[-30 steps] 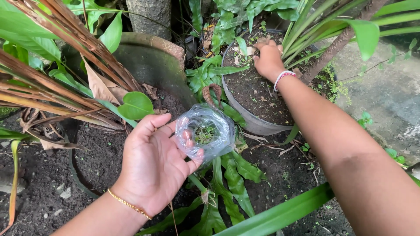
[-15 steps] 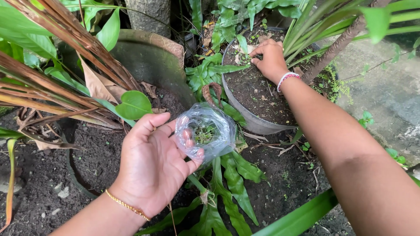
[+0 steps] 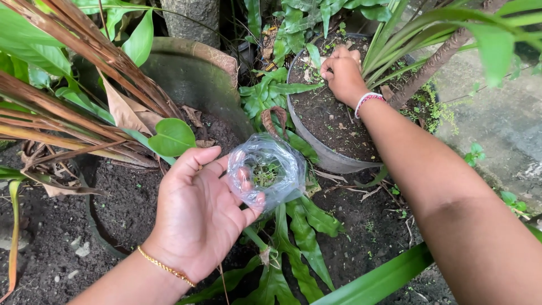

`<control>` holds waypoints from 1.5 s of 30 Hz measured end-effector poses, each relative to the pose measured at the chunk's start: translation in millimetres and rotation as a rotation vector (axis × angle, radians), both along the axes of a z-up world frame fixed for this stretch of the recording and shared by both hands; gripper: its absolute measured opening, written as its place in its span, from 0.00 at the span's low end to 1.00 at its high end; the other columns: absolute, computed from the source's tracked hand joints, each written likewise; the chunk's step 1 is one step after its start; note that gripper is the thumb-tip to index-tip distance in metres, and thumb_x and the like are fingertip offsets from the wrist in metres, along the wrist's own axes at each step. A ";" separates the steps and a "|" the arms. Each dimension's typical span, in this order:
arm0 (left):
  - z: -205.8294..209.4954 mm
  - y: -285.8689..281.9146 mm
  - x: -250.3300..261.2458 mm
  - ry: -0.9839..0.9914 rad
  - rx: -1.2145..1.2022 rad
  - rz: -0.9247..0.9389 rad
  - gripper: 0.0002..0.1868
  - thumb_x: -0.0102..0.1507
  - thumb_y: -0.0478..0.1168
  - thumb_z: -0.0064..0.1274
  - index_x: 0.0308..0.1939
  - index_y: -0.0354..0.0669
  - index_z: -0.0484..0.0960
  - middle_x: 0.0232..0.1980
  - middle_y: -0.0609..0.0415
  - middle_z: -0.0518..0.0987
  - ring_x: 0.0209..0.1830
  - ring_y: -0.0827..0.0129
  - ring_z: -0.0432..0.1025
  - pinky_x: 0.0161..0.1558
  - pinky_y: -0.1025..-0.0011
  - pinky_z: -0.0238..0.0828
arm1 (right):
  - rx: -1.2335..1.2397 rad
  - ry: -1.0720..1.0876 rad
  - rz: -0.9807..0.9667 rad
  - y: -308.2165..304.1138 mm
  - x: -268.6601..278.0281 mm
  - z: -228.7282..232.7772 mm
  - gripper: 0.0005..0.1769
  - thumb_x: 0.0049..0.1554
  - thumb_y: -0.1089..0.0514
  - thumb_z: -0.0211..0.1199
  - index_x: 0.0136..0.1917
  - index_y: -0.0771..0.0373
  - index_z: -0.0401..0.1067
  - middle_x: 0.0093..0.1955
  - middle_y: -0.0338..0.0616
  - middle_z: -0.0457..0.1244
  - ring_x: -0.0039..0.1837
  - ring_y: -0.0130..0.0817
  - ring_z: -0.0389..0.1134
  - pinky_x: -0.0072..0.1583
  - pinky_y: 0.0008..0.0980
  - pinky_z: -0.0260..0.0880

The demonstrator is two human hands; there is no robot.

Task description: Picking small leaves or buds from a potted plant and collecting them in a small plastic bag.

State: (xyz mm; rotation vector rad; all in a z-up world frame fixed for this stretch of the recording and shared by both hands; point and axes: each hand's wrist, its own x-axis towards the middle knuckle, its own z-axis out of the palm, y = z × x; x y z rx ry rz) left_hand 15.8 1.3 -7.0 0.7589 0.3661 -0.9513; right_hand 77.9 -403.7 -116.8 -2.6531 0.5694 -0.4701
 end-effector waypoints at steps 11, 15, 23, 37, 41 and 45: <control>-1.2 -1.5 -0.9 -0.009 -0.012 -0.026 0.13 0.60 0.49 0.46 0.40 0.46 0.72 0.30 0.57 0.69 0.27 0.70 0.62 0.35 0.64 0.63 | 0.058 -0.045 0.021 5.6 3.0 16.3 0.13 0.64 0.65 0.58 0.37 0.54 0.66 0.47 0.39 0.60 0.60 0.39 0.59 0.74 0.57 0.46; -0.1 -0.7 -1.7 -0.029 -0.016 -0.032 0.13 0.60 0.50 0.46 0.40 0.46 0.72 0.29 0.57 0.69 0.26 0.69 0.62 0.34 0.65 0.63 | 0.309 -0.073 0.048 52.8 -14.9 54.2 0.14 0.66 0.67 0.55 0.39 0.54 0.66 0.47 0.36 0.67 0.37 0.15 0.54 0.41 0.10 0.63; 1.5 1.6 -0.6 -0.038 -0.033 -0.032 0.15 0.58 0.50 0.47 0.42 0.46 0.73 0.30 0.59 0.68 0.28 0.70 0.63 0.35 0.67 0.63 | 0.617 0.018 0.323 144.0 -58.4 102.6 0.04 0.61 0.65 0.61 0.45 0.57 0.73 0.45 0.36 0.69 0.51 0.24 0.72 0.54 0.20 0.74; 12.8 -1.0 -7.6 -0.094 -0.050 0.046 0.27 0.57 0.52 0.43 0.52 0.38 0.76 0.44 0.48 0.78 0.39 0.58 0.72 0.41 0.63 0.70 | 0.456 0.149 0.703 205.5 -109.4 107.6 0.04 0.54 0.52 0.67 0.45 0.48 0.78 0.61 0.41 0.66 0.70 0.35 0.63 0.59 0.38 0.62; 9.5 -2.5 -10.1 -0.104 -0.049 0.037 0.23 0.57 0.51 0.44 0.50 0.39 0.75 0.42 0.49 0.76 0.38 0.60 0.71 0.39 0.64 0.68 | 0.264 0.050 0.602 211.7 -108.1 102.4 0.02 0.52 0.56 0.71 0.38 0.50 0.78 0.42 0.28 0.72 0.42 0.22 0.67 0.49 0.29 0.65; 5.3 -3.6 -11.4 -0.113 -0.056 0.028 0.20 0.58 0.50 0.47 0.47 0.41 0.74 0.35 0.53 0.72 0.32 0.64 0.68 0.33 0.68 0.65 | 0.157 -0.069 0.636 213.8 -109.0 99.1 0.07 0.48 0.61 0.75 0.35 0.54 0.77 0.37 0.30 0.70 0.42 0.25 0.70 0.53 0.31 0.67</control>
